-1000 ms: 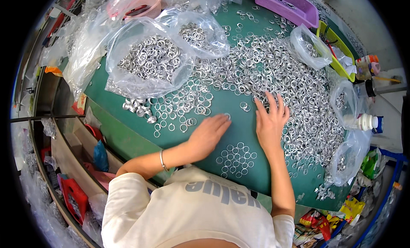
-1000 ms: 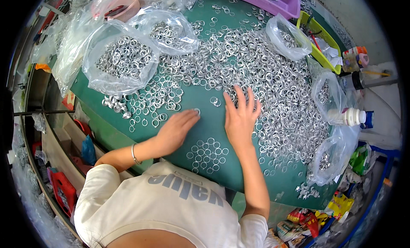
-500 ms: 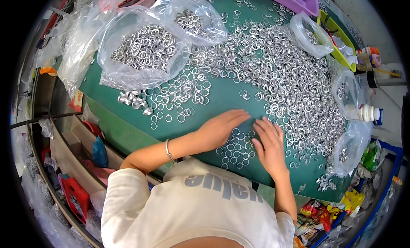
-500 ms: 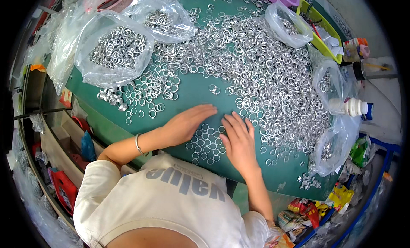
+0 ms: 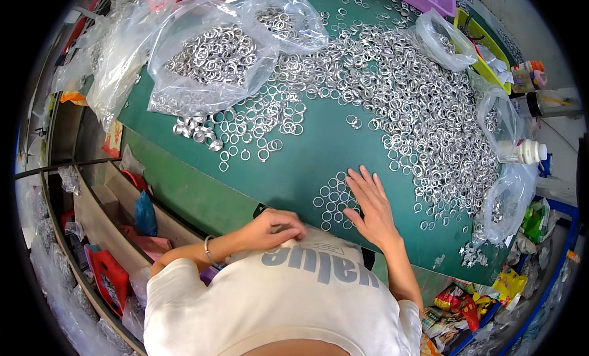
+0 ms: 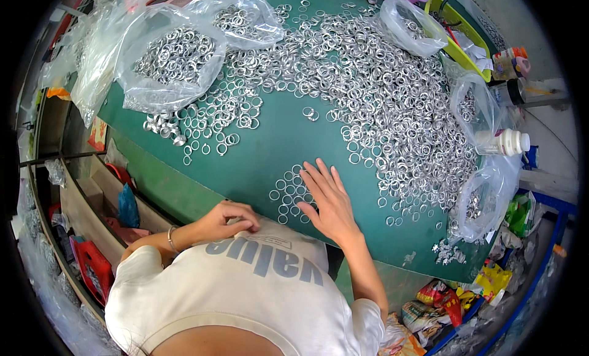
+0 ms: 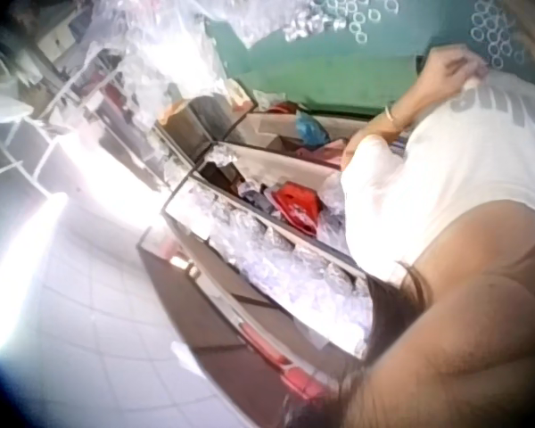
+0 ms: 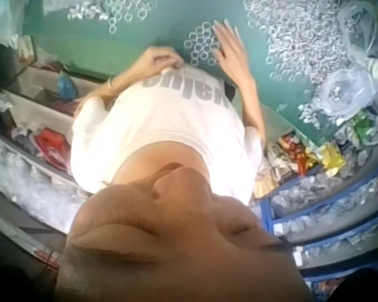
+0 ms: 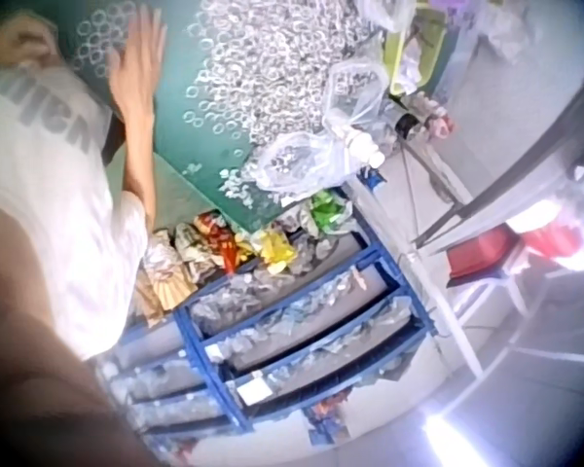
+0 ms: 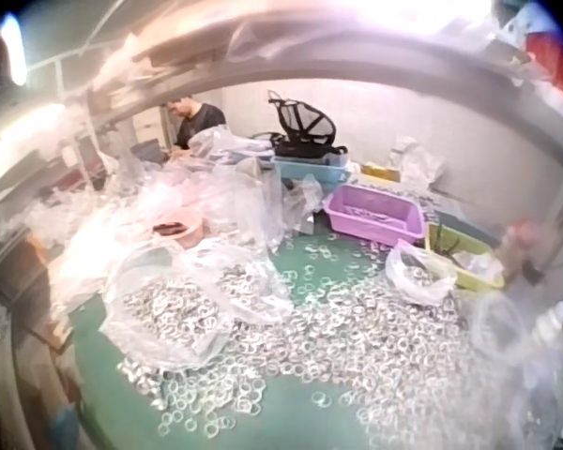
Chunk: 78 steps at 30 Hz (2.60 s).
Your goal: The person sorts through a pile of small metal rings on a workstation table by hand and places a handful of them into a plastic bag.
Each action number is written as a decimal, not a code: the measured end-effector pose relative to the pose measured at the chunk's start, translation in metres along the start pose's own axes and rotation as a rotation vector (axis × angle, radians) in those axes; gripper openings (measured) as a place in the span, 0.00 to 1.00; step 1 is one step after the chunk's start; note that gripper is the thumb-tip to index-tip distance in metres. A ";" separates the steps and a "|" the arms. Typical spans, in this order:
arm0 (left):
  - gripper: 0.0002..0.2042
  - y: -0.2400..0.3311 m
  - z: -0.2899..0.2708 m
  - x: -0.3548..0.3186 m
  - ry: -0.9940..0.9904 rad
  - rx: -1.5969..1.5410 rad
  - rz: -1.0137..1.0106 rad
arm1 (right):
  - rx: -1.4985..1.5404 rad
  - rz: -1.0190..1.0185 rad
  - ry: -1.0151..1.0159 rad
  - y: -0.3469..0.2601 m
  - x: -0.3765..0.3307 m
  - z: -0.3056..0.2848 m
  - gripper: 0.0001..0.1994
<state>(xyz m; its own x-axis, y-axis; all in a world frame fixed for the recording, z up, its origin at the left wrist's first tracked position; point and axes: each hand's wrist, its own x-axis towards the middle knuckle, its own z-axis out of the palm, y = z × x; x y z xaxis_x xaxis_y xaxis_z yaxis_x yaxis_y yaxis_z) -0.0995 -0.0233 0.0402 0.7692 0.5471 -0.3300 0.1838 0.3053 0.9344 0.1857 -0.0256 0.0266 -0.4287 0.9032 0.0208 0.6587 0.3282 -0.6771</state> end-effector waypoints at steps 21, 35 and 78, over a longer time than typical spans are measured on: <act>0.39 -0.096 0.036 0.083 -0.695 -1.857 -0.496 | -0.183 0.104 0.011 -0.038 -0.063 0.041 0.39; 0.21 -0.149 0.033 0.084 -0.408 -1.628 -0.435 | 0.067 -0.172 0.087 -0.044 -0.055 0.059 0.23; 0.14 -0.136 0.051 0.102 -0.375 -1.596 -0.240 | -0.039 -0.326 0.061 -0.068 -0.015 0.061 0.11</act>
<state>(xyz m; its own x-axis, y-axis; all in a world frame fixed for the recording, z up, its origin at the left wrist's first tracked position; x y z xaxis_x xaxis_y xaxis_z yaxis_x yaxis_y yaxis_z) -0.0148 -0.0485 -0.1138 0.9567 0.2386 -0.1668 -0.2778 0.9194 -0.2783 0.1094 -0.0782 0.0271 -0.5836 0.7635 0.2766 0.5163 0.6118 -0.5993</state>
